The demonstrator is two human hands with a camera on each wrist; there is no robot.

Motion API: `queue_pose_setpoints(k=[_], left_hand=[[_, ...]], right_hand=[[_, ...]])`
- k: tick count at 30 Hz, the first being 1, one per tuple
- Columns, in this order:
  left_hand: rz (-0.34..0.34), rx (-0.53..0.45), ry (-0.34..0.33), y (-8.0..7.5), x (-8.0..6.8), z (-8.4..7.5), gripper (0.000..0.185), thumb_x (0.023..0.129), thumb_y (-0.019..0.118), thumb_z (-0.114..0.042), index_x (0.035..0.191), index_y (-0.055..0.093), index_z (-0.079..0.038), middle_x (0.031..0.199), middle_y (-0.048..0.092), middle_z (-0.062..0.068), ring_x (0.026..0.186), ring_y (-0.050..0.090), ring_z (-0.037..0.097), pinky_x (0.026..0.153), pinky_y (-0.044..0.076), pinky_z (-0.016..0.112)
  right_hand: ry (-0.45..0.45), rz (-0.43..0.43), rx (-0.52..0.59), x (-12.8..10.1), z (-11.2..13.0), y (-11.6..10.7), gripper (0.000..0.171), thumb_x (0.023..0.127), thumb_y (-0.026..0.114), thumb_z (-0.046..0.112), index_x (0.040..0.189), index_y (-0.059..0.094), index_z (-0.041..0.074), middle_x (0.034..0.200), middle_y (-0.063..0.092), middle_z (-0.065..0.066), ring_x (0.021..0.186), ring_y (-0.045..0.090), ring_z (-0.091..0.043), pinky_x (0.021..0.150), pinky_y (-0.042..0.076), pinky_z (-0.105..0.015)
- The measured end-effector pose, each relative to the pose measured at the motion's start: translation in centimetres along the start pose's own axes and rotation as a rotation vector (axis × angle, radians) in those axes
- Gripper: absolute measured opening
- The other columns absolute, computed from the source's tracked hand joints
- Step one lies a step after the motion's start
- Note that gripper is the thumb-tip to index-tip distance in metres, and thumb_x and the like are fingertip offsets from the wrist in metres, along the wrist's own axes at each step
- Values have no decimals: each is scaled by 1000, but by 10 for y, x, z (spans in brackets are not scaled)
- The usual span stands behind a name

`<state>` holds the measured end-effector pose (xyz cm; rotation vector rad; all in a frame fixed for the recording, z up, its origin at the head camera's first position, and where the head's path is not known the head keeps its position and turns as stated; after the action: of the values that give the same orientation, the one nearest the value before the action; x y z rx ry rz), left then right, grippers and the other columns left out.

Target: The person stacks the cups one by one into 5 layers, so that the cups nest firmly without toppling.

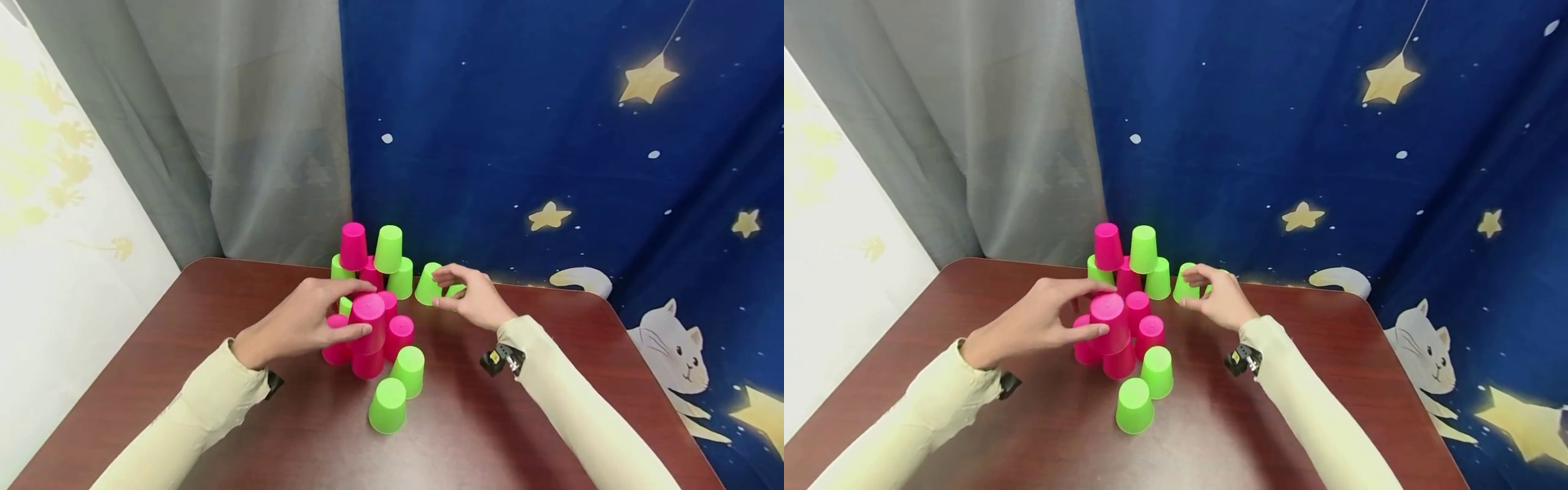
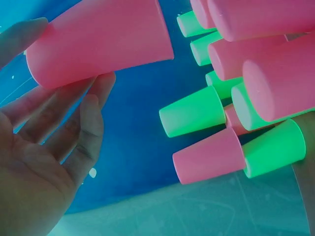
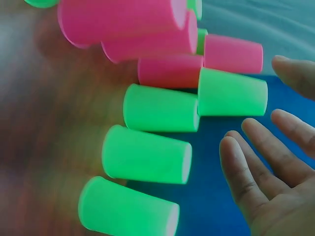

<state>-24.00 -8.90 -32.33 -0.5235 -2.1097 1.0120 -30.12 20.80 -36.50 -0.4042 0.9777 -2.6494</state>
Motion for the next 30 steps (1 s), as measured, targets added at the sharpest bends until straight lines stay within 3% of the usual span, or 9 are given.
queue_pose_setpoints(k=[11,15,20,23,30], left_hand=[[7,-56,-85,11,47,13,54,79,85,-26,129,68,-13,103,75,-1,86,70,19,75,58,30],[-5,-48,-78,15,66,17,54,81,84,-26,131,67,-12,109,75,4,89,69,19,75,60,33],[-1,-34,-89,20,93,25,55,83,82,-27,132,64,-9,117,74,7,98,69,21,81,61,37],[4,-21,-113,24,111,31,54,84,80,-28,131,63,-9,118,73,8,104,70,21,87,60,37],[26,12,-166,37,148,41,51,84,80,-26,128,63,-7,115,70,9,106,67,25,90,58,36]], right_hand=[[-36,74,126,-53,-11,33,44,84,80,17,126,65,12,122,71,-11,112,69,-29,86,60,-35],[-62,102,147,-66,-12,46,46,84,81,21,126,64,13,122,70,-12,110,69,-32,82,60,-31],[-98,124,126,-72,-11,60,50,82,83,19,127,64,12,119,71,-5,102,71,-33,78,60,-27],[-106,121,116,-75,-10,66,50,80,84,17,126,65,13,117,72,-1,98,73,-25,78,60,-29],[-125,79,94,-78,-9,76,48,80,84,14,125,66,15,117,72,0,91,72,-19,76,61,-29]])
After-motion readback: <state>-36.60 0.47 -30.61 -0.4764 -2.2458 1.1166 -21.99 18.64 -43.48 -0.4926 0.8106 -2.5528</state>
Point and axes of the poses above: each hand's wrist, its own x-axis towards the middle knuckle, its own y-axis out of the palm, z = x × y, the point moved 2 cm from there along x, towards the middle knuckle
